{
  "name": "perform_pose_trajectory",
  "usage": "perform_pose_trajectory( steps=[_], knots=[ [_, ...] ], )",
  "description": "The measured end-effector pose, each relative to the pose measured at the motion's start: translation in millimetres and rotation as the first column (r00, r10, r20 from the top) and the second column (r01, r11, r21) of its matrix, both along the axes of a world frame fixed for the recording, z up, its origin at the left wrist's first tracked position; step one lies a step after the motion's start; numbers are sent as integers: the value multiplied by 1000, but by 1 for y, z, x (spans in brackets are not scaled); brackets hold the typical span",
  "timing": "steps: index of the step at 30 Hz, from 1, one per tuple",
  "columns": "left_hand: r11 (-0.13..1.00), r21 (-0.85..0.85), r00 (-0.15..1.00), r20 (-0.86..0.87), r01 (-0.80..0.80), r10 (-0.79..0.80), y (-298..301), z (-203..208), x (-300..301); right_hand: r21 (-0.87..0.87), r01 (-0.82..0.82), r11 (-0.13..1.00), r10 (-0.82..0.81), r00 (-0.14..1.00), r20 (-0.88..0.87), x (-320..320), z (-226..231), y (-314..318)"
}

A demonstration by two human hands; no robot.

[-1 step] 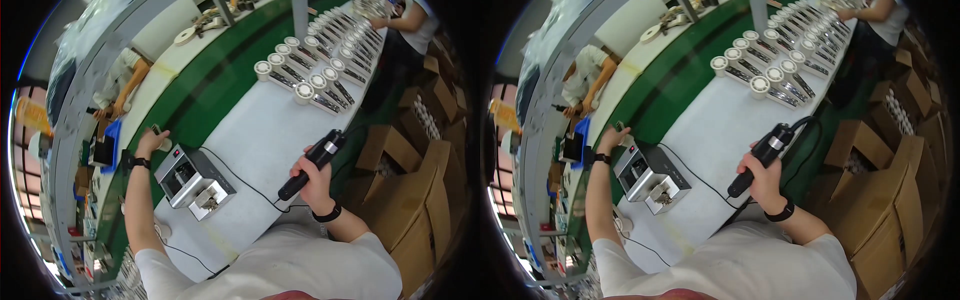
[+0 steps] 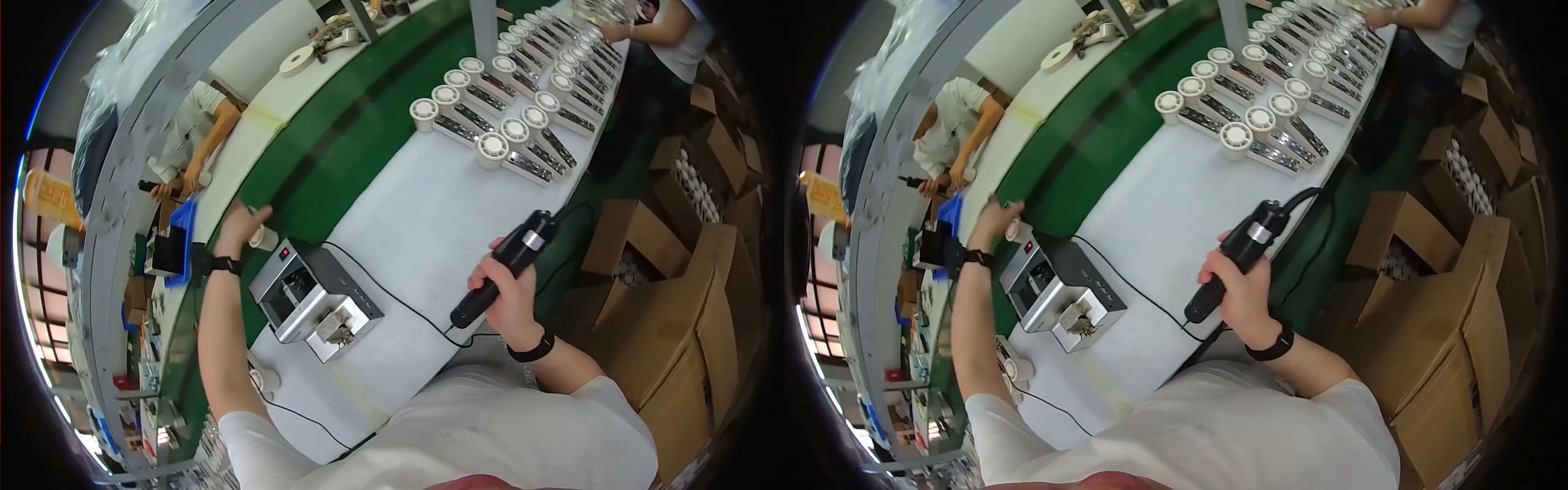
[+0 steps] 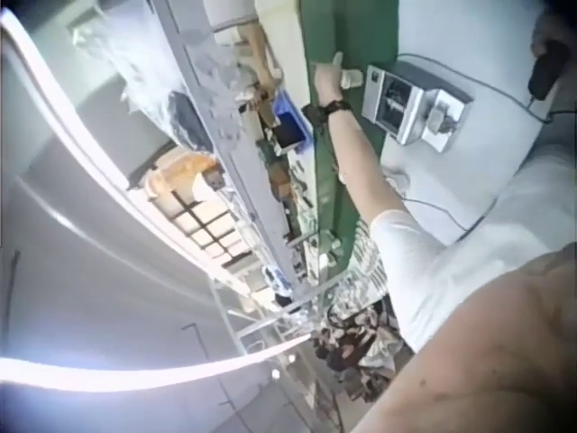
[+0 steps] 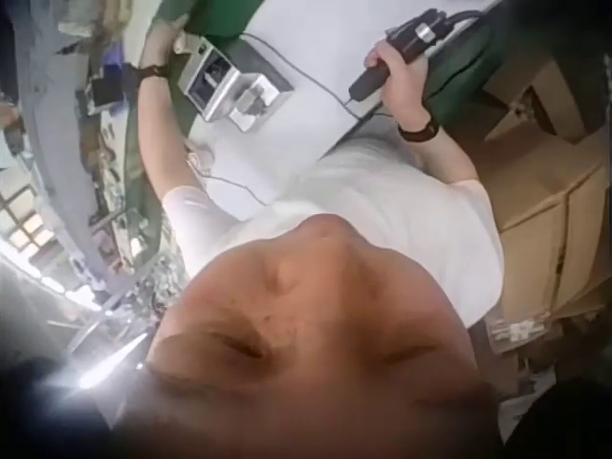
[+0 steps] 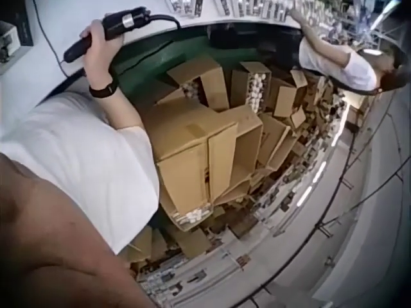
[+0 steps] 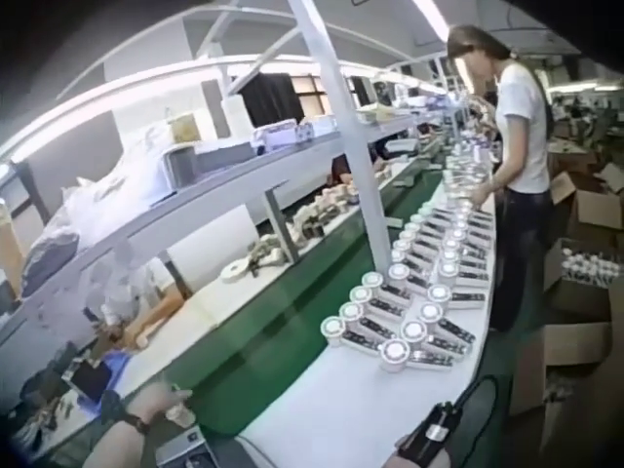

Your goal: Assemble circular electronic sensor units onto a mounting strip using an electric screwdriver.

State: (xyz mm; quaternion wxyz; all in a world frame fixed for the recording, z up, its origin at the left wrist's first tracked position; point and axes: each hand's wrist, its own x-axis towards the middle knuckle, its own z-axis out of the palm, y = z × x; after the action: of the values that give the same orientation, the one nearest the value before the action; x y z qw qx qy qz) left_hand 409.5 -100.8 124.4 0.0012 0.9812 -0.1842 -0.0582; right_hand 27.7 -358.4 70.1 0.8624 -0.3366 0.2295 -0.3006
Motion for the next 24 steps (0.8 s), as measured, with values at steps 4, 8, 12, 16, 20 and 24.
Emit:
perform_pose_trajectory(
  steps=[4, 8, 12, 16, 20, 24],
  knots=[
    [917, -218, 942, 80, 335, -325, -151, 41, -58, 11, -89, 996, 89, 996, -32, 2, -12, -1],
    [493, -327, 586, 324, 806, -743, -283, -22, -148, -7, -121, 993, 121, 993, -16, -7, -7, -2],
    [423, -414, 580, 412, 806, -702, -333, -79, -175, -62, -121, 991, 121, 993, -9, -23, 0, -7],
    [485, -467, 657, 341, 740, -673, -326, -76, -199, -107, -94, 990, 97, 995, 15, -41, 5, -6],
    [591, -508, 750, 184, 626, -636, -267, -44, -232, -162, -140, 977, 150, 987, 52, -55, 15, 1],
    [660, -506, 820, 203, 556, -535, -152, -4, -281, -229, -273, 934, 310, 940, 145, -73, 29, 18]
  ],
)
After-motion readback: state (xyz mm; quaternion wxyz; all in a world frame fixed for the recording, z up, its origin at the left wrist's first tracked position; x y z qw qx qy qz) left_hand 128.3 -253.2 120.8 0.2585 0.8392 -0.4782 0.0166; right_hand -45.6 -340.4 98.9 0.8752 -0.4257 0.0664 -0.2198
